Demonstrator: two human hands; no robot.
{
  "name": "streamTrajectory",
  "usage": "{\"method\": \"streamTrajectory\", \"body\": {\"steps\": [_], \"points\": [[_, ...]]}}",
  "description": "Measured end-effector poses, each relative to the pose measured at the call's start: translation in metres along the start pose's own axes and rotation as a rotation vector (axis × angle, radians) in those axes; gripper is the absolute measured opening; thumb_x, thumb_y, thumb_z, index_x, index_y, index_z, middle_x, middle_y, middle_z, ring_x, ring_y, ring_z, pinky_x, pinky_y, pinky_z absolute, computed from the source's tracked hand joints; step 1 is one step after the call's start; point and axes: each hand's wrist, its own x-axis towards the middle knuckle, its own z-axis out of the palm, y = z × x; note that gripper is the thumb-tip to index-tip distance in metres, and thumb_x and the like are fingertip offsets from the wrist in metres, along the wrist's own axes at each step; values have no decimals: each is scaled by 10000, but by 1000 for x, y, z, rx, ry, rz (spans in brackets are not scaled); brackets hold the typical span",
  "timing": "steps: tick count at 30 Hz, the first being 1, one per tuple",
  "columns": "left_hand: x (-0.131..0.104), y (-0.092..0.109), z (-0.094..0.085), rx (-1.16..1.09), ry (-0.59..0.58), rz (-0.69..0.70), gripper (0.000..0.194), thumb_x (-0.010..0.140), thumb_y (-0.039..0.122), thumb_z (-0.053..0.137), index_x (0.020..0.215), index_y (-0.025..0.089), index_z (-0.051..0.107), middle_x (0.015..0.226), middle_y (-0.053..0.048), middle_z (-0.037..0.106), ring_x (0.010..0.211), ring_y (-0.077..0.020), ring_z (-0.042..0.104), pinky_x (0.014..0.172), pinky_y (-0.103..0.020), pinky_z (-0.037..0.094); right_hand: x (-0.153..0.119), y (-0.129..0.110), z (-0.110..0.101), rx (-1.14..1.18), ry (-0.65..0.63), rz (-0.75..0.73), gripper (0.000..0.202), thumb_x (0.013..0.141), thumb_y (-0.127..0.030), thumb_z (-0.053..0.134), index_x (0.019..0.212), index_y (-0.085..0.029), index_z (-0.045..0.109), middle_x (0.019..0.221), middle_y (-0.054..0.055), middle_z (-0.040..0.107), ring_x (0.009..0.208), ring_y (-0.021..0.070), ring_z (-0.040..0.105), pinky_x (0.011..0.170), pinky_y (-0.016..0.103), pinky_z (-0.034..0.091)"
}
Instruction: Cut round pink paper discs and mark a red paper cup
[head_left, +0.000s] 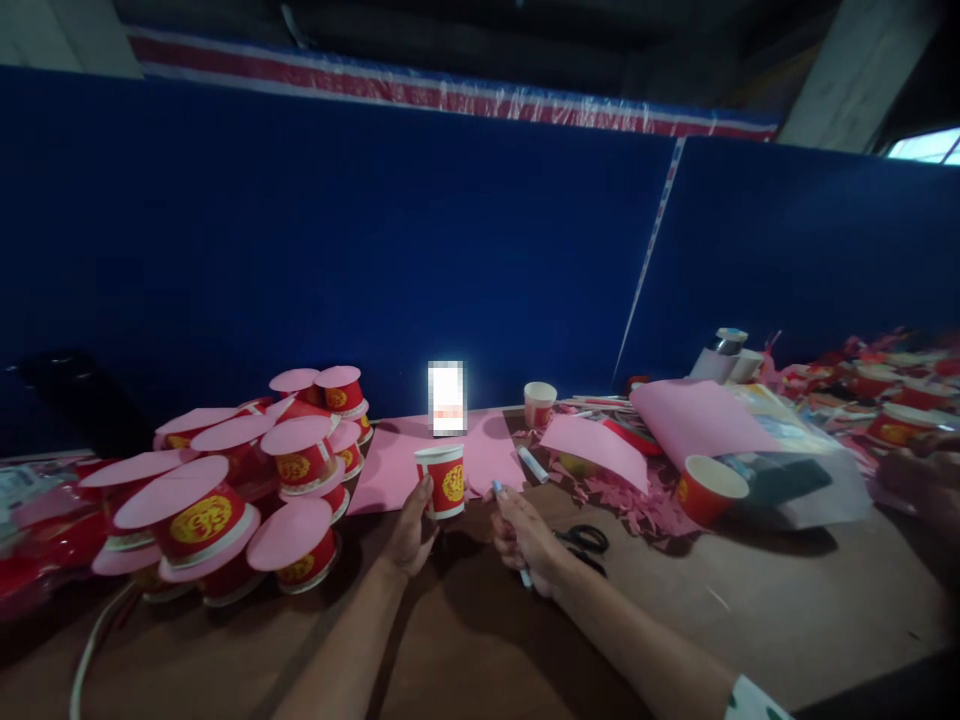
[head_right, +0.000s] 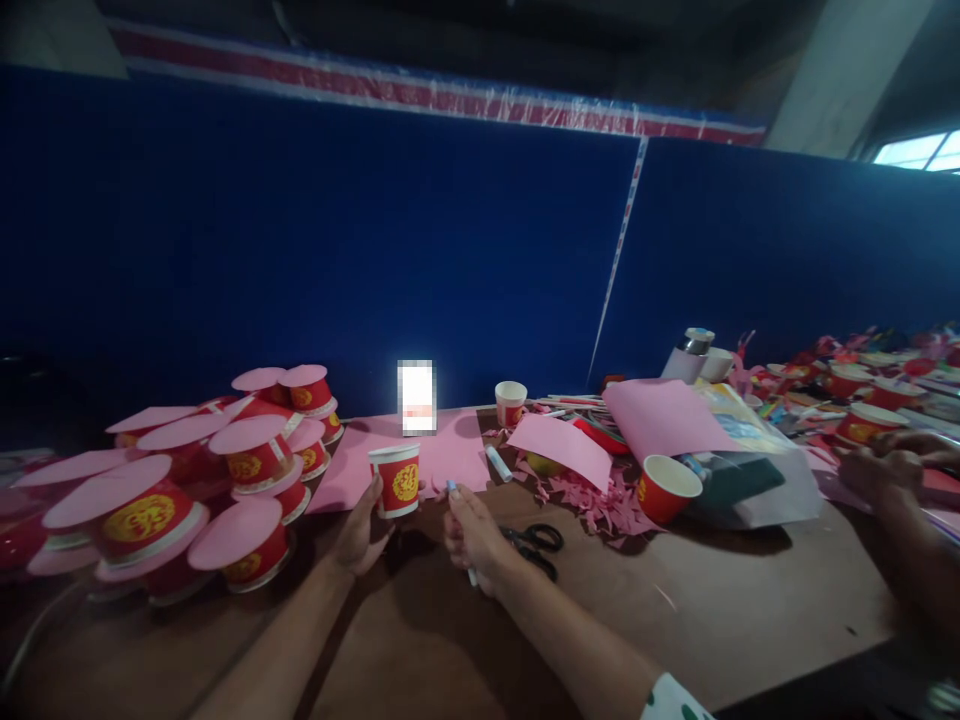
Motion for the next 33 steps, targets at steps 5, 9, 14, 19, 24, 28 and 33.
{"method": "streamTrajectory", "body": {"steps": [5, 9, 14, 19, 24, 28, 33], "points": [[2, -1, -1, -5, -6, 24, 475, 726, 489, 558, 1057, 149, 573, 919, -103, 671, 849, -240, 621, 710, -336, 471, 1, 5, -2, 29, 13, -33, 313, 748, -512, 533, 872, -233, 465, 456, -122, 266, 336, 28, 159, 294, 115, 141], [3, -2, -2, -30, -58, 44, 447, 739, 438, 566, 1073, 141, 569, 950, -96, 663, 896, -227, 607, 743, -323, 465, 7, 7, -4, 128, 40, -68, 311, 742, -488, 553, 844, -200, 491, 491, -92, 359, 378, 46, 314, 345, 147, 287], [3, -3, -4, -55, -81, 32, 398, 766, 362, 565, 1105, 155, 546, 979, -74, 657, 895, -199, 605, 771, -308, 456, 9, 7, -5, 124, 40, -58, 321, 679, -440, 649, 789, -186, 486, 565, -76, 426, 395, 22, 320, 351, 131, 220], [3, -3, -3, -26, -57, 35, 419, 757, 347, 584, 1138, 185, 521, 977, -56, 658, 868, -191, 613, 768, -304, 456, 4, 4, -5, 75, 38, -26, 330, 697, -486, 605, 768, -196, 465, 503, -112, 299, 364, 12, 192, 341, 135, 84], [2, -3, -2, 9, -55, 27, 433, 759, 371, 575, 1152, 203, 509, 977, -55, 654, 813, -181, 624, 729, -303, 464, 1, 1, -4, 44, 23, -41, 351, 704, -524, 582, 755, -206, 441, 498, -118, 266, 364, 14, 167, 338, 132, 73], [4, -5, -5, -17, -62, 33, 371, 763, 368, 571, 1076, 170, 547, 919, -57, 660, 748, -168, 618, 658, -274, 453, 3, 3, -4, 38, 40, -50, 350, 724, -538, 555, 762, -211, 437, 497, -119, 252, 361, 14, 154, 331, 123, 69], [3, -4, -5, -35, -29, 32, 295, 756, 369, 578, 968, 164, 577, 804, -26, 653, 651, -130, 596, 566, -230, 421, 5, 4, -4, 29, 52, -41, 364, 714, -555, 554, 765, -217, 429, 491, -121, 242, 353, 14, 147, 325, 115, 60]]}}
